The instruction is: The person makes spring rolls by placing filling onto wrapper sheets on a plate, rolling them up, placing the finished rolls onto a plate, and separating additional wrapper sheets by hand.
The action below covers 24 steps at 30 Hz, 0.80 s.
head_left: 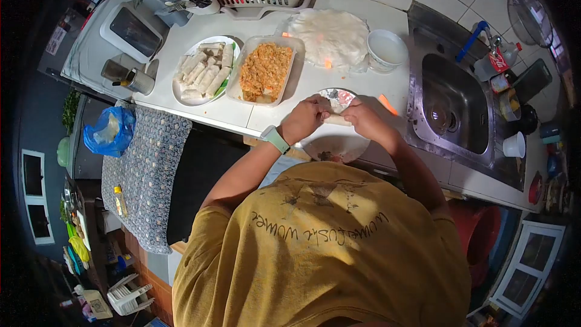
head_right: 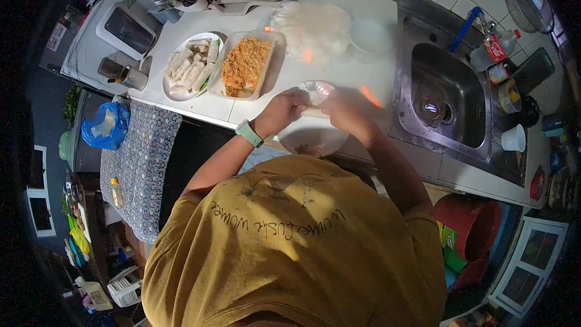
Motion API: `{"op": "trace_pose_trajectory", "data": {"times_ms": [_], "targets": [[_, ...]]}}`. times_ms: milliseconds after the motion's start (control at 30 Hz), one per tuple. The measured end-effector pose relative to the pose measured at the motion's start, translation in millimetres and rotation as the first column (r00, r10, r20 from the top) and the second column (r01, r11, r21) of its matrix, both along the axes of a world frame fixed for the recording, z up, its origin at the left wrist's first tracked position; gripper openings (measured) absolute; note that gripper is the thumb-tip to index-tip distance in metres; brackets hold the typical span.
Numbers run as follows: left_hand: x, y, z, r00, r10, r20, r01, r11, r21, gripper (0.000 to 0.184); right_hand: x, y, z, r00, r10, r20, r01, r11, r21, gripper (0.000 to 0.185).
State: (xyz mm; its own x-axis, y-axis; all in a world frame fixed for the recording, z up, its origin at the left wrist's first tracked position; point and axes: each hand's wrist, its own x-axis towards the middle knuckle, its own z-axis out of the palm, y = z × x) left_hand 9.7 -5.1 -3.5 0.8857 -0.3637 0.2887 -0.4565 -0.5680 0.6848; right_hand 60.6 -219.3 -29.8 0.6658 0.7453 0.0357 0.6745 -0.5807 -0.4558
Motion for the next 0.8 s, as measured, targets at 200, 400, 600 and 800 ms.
{"op": "trace_pose_trajectory", "data": {"times_ms": [200,400,600,800], "targets": [[-8,-7,0,0.986,0.057,0.157,-0.072,0.993,0.089,0.025,-8,2,18,0.921,-0.161,-0.355,0.204,0.975,0.086,0.018],[-25,-17,5,0.992,0.007,0.122,-0.045,0.949,0.312,0.029,-24,9,-23,0.978,-0.149,0.146,0.106,0.958,0.268,0.009],[-20,-13,-7,0.983,-0.021,0.183,-0.035,0.954,0.297,0.036,-29,10,0,0.993,-0.113,0.032,0.107,0.982,0.154,0.017],[-17,-13,-7,0.988,-0.018,0.153,-0.037,0.937,0.347,0.022,2,1,23,0.992,0.051,-0.118,-0.055,0.998,-0.027,0.022]]}}
